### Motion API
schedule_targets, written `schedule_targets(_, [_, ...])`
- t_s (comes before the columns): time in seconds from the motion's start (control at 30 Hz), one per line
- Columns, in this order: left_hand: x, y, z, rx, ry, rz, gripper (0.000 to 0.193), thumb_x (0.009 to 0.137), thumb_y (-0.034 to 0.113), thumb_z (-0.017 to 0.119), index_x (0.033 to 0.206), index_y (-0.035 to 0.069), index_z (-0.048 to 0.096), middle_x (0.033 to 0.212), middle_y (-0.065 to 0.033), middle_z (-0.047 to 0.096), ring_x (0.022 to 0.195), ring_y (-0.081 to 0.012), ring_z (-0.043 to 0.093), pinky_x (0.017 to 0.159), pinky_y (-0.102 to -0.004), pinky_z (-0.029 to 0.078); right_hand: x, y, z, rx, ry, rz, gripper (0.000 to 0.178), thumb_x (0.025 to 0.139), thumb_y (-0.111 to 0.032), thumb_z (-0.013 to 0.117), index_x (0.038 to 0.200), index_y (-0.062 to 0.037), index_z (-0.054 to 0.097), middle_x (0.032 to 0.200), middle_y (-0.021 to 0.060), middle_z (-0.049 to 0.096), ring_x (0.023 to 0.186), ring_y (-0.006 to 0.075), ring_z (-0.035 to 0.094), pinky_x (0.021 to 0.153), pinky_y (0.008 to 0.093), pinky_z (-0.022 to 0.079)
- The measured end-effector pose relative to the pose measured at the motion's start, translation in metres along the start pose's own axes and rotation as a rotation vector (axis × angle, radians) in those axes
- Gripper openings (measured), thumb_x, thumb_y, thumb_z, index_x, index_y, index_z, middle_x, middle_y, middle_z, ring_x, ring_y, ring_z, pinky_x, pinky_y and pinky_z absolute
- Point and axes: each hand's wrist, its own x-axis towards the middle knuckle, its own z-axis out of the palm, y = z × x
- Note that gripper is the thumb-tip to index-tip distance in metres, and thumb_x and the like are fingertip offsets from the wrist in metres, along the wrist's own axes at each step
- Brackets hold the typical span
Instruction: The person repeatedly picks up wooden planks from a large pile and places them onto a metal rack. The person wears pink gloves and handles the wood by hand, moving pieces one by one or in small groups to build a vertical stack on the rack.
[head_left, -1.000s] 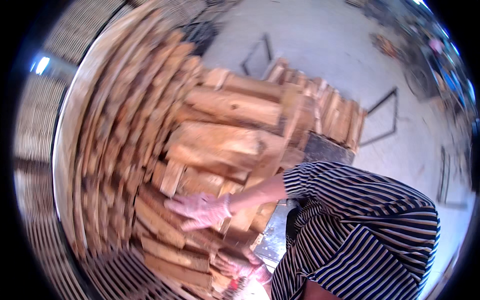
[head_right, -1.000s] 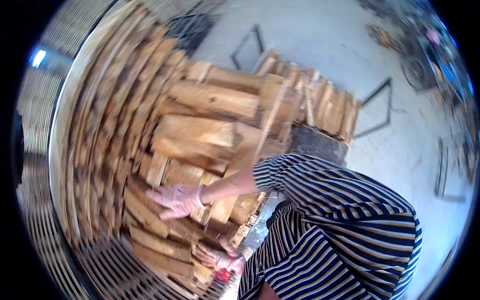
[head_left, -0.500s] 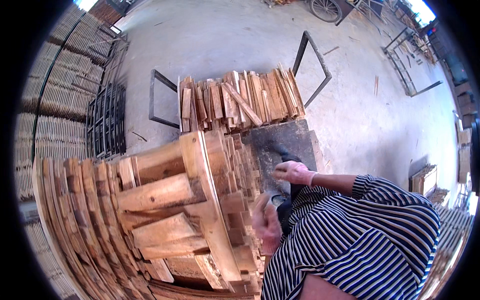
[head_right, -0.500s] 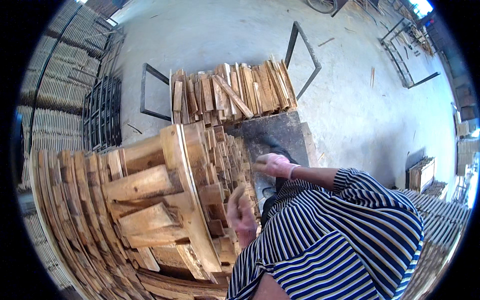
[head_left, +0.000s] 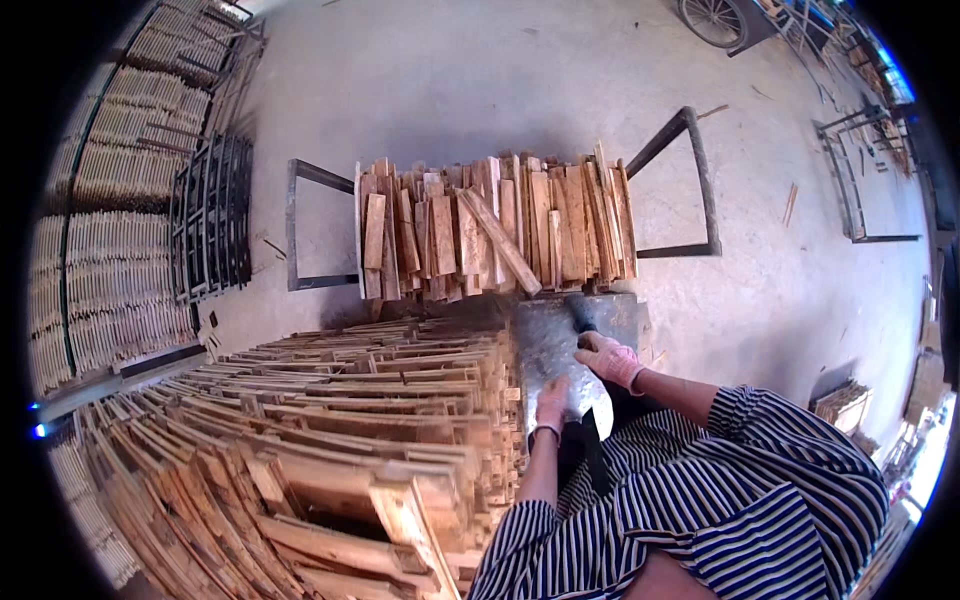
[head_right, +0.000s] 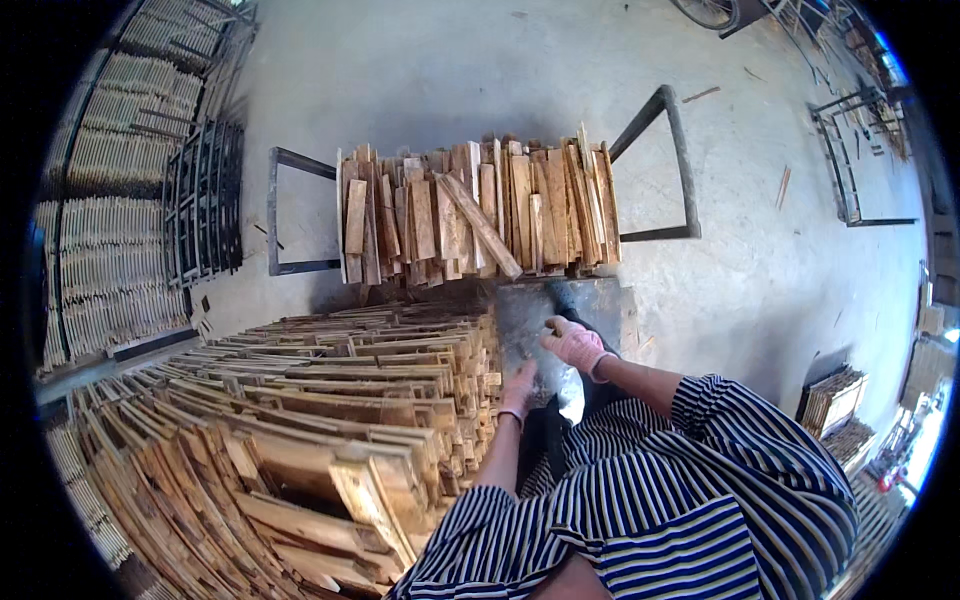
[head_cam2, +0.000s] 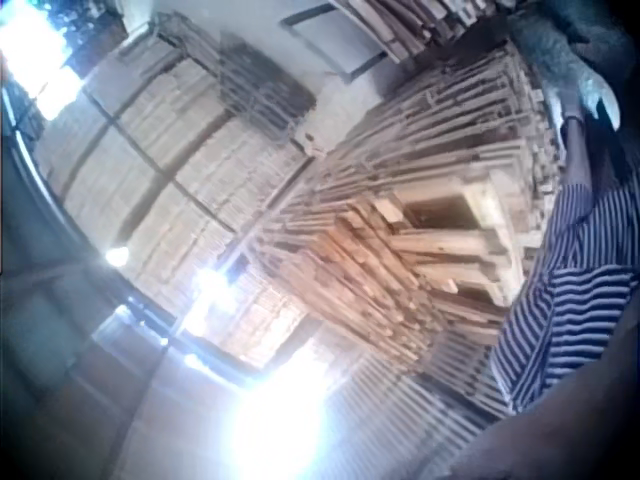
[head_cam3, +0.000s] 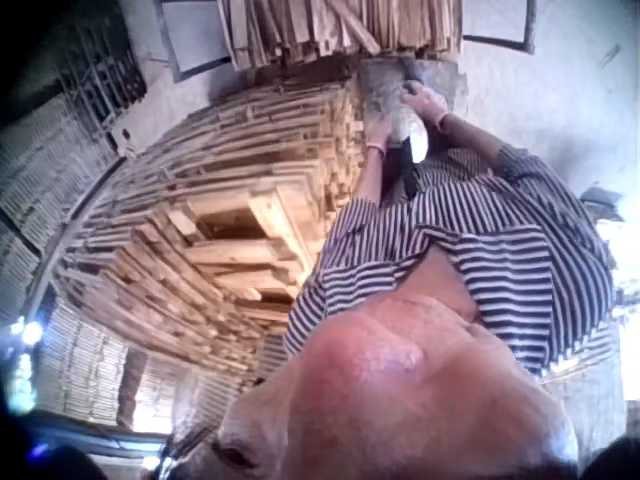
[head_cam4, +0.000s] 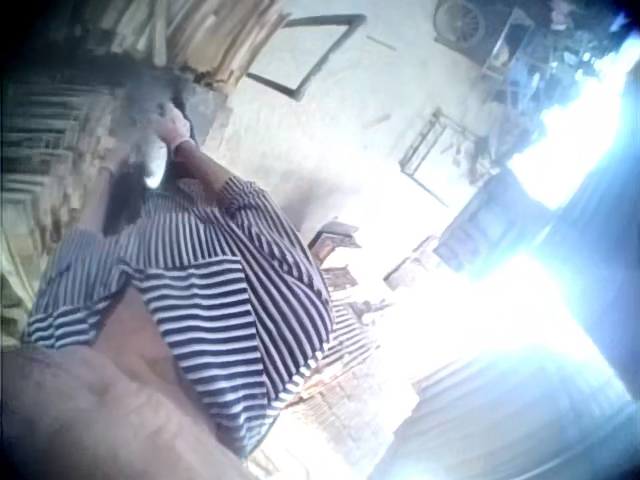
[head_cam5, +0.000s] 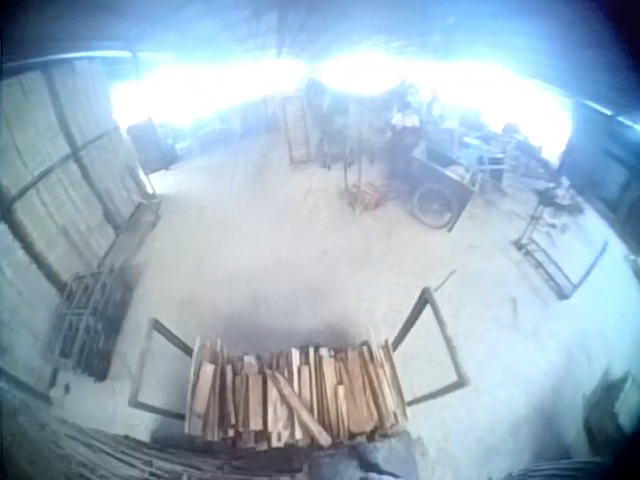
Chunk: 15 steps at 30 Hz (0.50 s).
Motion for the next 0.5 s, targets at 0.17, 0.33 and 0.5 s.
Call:
schedule_targets(0.17, [0.160, 0.014, -0.025, -0.537, 0.164, -0.092, 0.045, 0.093, 0.048, 0.066, 0.104, 0.005, 0.071, 0.079, 0.0001, 0.056, 0.068, -0.0113, 0.052, 0.059, -0.0315, 0.044, 0.117, 0.003, -0.045, -0.110, -0.072, 0.138, 0.066, 0.090, -0.048, 0.062, 0.139, -0.0042, 0.055, 0.134, 0.0262, 0.061, 0.128, 0.0395, 0.058, 0.106, 0.0451, 0.046])
schedule_targets(0.33, [0.300, 0.046, -0.112, -0.548, 0.148, -0.075, 0.085, 0.089, 0.063, 0.067, 0.144, 0.000, 0.051, 0.150, -0.0143, 0.051, 0.137, -0.0260, 0.044, 0.116, -0.0406, 0.030, 0.284, 0.023, -0.024, -0.383, -0.091, 0.145, 0.067, 0.087, -0.046, 0.063, 0.136, -0.0014, 0.050, 0.119, 0.0261, 0.067, 0.112, 0.0422, 0.065, 0.094, 0.0495, 0.051])
schedule_targets(0.5, [0.468, 0.007, -0.178, -0.326, 0.233, 0.013, 0.103, 0.085, 0.070, 0.066, 0.148, -0.009, 0.043, 0.157, -0.0200, 0.041, 0.146, -0.0278, 0.038, 0.119, -0.0350, 0.027, 0.457, 0.081, 0.060, -0.308, -0.032, 0.152, 0.085, 0.084, -0.050, 0.069, 0.149, -0.0052, 0.038, 0.135, 0.0296, 0.057, 0.124, 0.0421, 0.058, 0.104, 0.0477, 0.046])
